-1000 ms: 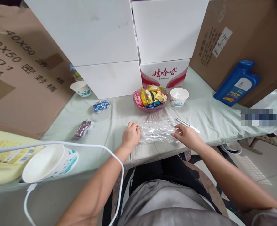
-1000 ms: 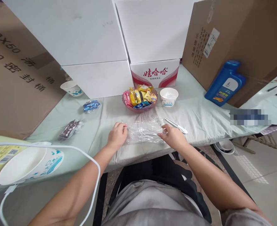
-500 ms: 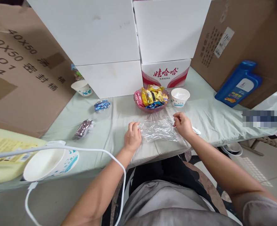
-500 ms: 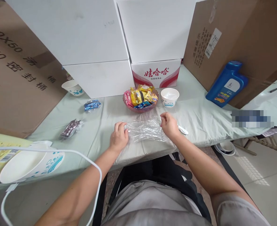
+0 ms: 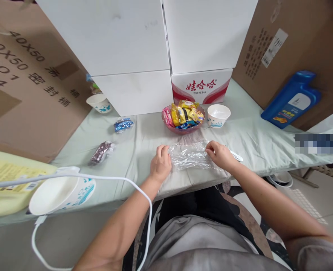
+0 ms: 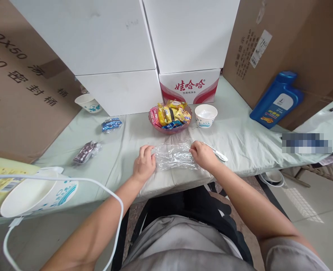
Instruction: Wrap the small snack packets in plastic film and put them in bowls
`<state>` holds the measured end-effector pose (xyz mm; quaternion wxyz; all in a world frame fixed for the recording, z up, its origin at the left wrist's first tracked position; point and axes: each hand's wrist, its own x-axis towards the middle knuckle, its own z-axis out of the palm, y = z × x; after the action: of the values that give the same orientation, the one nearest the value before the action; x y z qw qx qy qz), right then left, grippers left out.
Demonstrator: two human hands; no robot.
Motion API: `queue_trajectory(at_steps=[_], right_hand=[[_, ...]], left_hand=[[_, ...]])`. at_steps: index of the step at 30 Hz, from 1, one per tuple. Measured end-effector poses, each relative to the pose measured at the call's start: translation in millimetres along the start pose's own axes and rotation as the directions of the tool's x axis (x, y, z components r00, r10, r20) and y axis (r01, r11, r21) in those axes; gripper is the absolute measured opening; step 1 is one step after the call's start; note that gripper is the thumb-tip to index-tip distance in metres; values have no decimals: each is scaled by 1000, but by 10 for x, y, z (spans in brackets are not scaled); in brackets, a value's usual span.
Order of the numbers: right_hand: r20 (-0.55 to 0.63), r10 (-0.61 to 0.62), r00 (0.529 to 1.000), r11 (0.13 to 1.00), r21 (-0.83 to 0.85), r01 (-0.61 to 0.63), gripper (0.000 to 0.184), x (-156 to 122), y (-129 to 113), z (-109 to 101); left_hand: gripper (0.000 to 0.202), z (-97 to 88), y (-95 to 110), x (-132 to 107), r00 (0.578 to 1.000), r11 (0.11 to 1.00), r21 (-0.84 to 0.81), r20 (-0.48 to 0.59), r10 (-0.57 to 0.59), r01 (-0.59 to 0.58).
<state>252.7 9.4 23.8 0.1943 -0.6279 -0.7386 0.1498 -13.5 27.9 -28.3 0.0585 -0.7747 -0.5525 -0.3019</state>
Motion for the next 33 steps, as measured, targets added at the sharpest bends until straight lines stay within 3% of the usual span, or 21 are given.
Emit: queue_trajectory(at_steps=[3, 5, 7, 12, 17, 19, 21, 24, 28, 33], right_hand=[[135, -3, 991, 997, -72, 13, 29, -17, -31, 17], [178, -11, 984, 993, -116, 32, 22, -34, -48, 28], [146, -22, 989, 993, -109, 38, 10, -53, -39, 32], [19, -41, 999, 994, 104, 38, 13, -81, 100, 19], [-85, 77, 993, 898, 438, -33, 20, 79, 175, 84], [-117, 123, 985, 872, 486, -51, 23, 211, 142, 124], [-171, 155, 973, 910, 409, -73, 24, 341, 95, 161], [-193, 143, 971, 986, 109, -123, 25, 463, 50, 220], [-100, 157, 983, 952, -248, -178, 28, 481, 53, 312], [-101, 167, 981, 916, -353, -192, 30, 459, 66, 361]], left_hand=[[32, -8, 6, -2, 1000, 1000, 8, -29, 9, -9], [32, -14, 7, -4, 998, 1000, 14, -56, 22, -21], [32, -18, 6, -4, 997, 999, 12, -72, 33, -33], [32, -7, -5, -6, 996, 999, 14, -70, 51, -50], [32, 9, 3, -13, 998, 999, -3, -42, 50, -50], [33, 6, 8, -14, 998, 999, -24, -47, 42, -43], [33, 1, 3, -10, 998, 998, -57, -66, 19, -23], [33, 2, -35, 10, 993, 990, -138, -103, -48, 34], [32, 31, -104, 49, 981, 966, -227, -120, -152, 122], [38, 49, -122, 64, 968, 933, -286, -61, -245, 218]])
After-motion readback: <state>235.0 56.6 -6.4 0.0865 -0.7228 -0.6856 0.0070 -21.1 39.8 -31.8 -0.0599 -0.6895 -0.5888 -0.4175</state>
